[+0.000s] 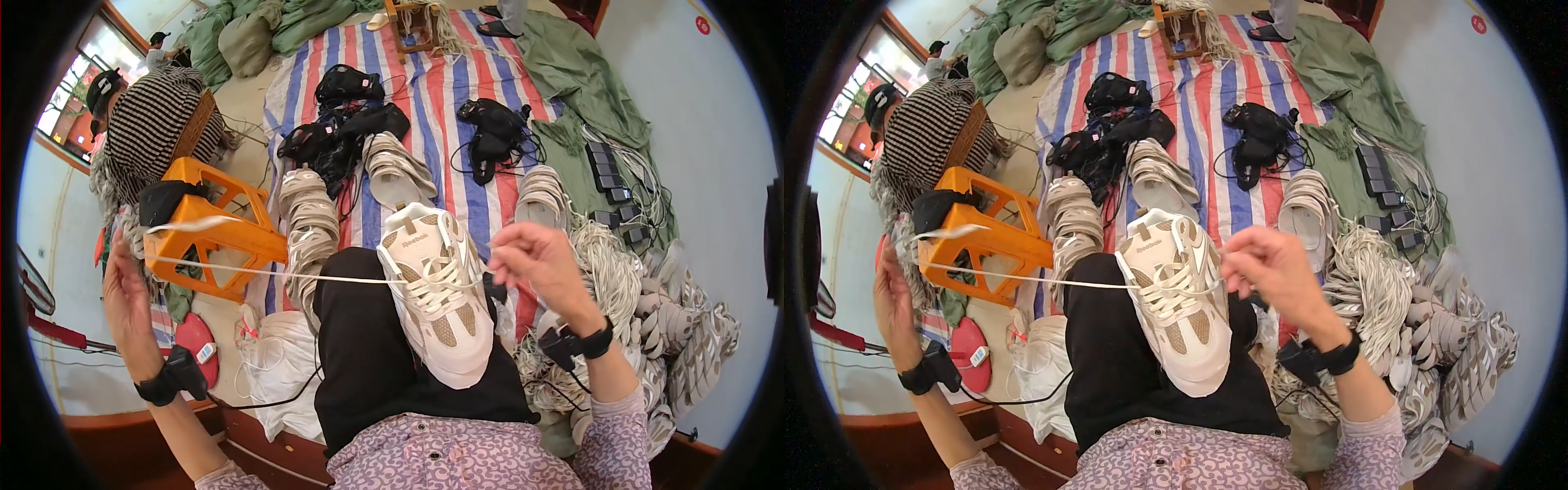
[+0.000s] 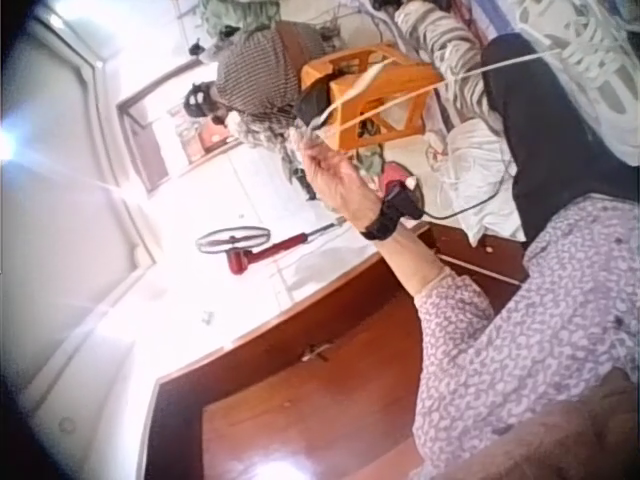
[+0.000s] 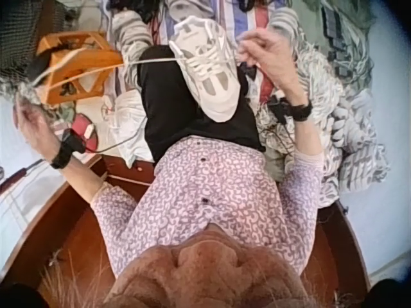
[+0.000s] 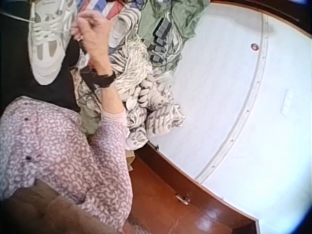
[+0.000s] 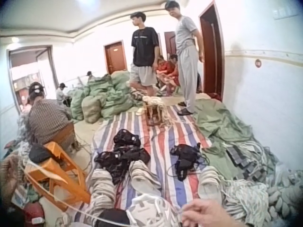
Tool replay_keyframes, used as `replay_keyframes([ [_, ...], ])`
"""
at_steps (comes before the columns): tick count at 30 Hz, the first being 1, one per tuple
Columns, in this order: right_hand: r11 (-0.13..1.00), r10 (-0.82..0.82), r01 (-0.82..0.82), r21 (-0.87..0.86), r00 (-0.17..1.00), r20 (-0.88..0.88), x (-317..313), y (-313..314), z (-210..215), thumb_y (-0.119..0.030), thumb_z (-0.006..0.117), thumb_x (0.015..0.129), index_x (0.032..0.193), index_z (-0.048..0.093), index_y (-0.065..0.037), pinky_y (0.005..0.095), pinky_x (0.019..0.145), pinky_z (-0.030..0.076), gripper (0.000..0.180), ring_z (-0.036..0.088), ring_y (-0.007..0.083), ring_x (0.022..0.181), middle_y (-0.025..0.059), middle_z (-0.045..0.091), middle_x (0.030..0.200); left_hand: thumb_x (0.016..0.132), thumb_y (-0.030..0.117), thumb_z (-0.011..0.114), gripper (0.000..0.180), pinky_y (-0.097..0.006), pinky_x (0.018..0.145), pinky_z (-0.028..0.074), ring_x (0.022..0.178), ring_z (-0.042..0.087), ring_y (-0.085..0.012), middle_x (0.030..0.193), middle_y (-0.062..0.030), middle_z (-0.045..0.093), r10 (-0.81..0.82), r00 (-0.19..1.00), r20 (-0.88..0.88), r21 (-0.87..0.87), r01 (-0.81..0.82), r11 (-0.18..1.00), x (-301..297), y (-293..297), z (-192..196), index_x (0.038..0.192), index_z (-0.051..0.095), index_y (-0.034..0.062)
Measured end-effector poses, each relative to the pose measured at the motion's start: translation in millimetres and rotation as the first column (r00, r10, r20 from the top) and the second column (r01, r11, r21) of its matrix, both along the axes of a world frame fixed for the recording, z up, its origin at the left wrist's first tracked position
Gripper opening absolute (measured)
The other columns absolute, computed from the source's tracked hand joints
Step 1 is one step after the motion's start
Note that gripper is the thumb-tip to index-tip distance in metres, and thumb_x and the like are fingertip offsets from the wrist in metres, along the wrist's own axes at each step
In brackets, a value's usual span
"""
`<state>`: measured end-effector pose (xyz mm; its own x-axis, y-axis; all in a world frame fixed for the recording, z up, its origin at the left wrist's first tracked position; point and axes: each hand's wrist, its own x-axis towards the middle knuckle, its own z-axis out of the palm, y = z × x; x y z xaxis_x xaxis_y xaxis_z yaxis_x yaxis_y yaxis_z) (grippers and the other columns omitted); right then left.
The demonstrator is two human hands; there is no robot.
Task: Lacing a pair of white athletic shoes in a manufacturing environment.
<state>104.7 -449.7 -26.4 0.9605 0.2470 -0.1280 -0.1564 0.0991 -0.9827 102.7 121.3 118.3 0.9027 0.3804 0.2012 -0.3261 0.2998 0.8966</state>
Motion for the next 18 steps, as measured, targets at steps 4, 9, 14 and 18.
replay_keyframes([
  [4,0.973,0.072,-0.049,-0.224,0.993,0.097,1.8,-14.6,-1.6,-0.001,0.060,0.097,0.101,0.067,0.000,0.0221,0.054,0.048,0.008,0.062,0.0068,0.062,0.0033,0.069,0.078,0.104,0.000,0.051,0.041,-0.023,0.099,0.057,0.119,0.063,-0.0181,0.141,-0.0184,0.057,0.249,0.965,-0.087,-0.015,-0.251,0.968,-45.8,94.0,-29.6,0.143,0.047,-0.0107],
  [9,-0.226,0.117,0.501,-0.836,0.866,0.487,20.9,-145.9,12.9,-0.003,0.060,0.092,0.100,0.063,0.001,0.0456,0.063,0.051,0.009,0.067,0.0374,0.075,0.0190,0.069,0.083,0.104,0.002,0.051,0.037,-0.023,0.102,0.054,0.120,0.063,-0.0194,0.136,-0.0188,0.061,0.420,0.904,-0.083,0.065,-0.416,0.907,-94.1,181.7,-81.7,0.139,0.051,-0.0117],
  [14,0.313,-0.014,0.644,-0.698,0.738,0.675,-3.1,-109.8,18.9,0.001,0.063,0.090,0.097,0.067,-0.001,0.0383,0.069,0.052,0.008,0.067,0.0323,0.077,0.0164,0.068,0.085,0.104,0.004,0.052,0.038,-0.024,0.102,0.055,0.123,0.062,-0.0216,0.137,-0.0211,0.060,0.567,0.817,-0.103,0.098,-0.559,0.824,-110.6,211.0,-104.2,0.137,0.051,-0.0155],
  [18,0.762,0.095,0.286,-0.581,0.838,0.537,-2.3,6.5,16.9,0.005,0.070,0.083,0.089,0.071,0.001,0.0305,0.067,0.050,0.008,0.065,0.0203,0.075,0.0086,0.067,0.083,0.105,0.006,0.051,0.039,-0.025,0.104,0.054,0.125,0.061,-0.0243,0.139,-0.0230,0.058,0.672,0.729,-0.131,0.150,-0.656,0.740,-113.5,208.7,-104.5,0.138,0.049,-0.0156],
])
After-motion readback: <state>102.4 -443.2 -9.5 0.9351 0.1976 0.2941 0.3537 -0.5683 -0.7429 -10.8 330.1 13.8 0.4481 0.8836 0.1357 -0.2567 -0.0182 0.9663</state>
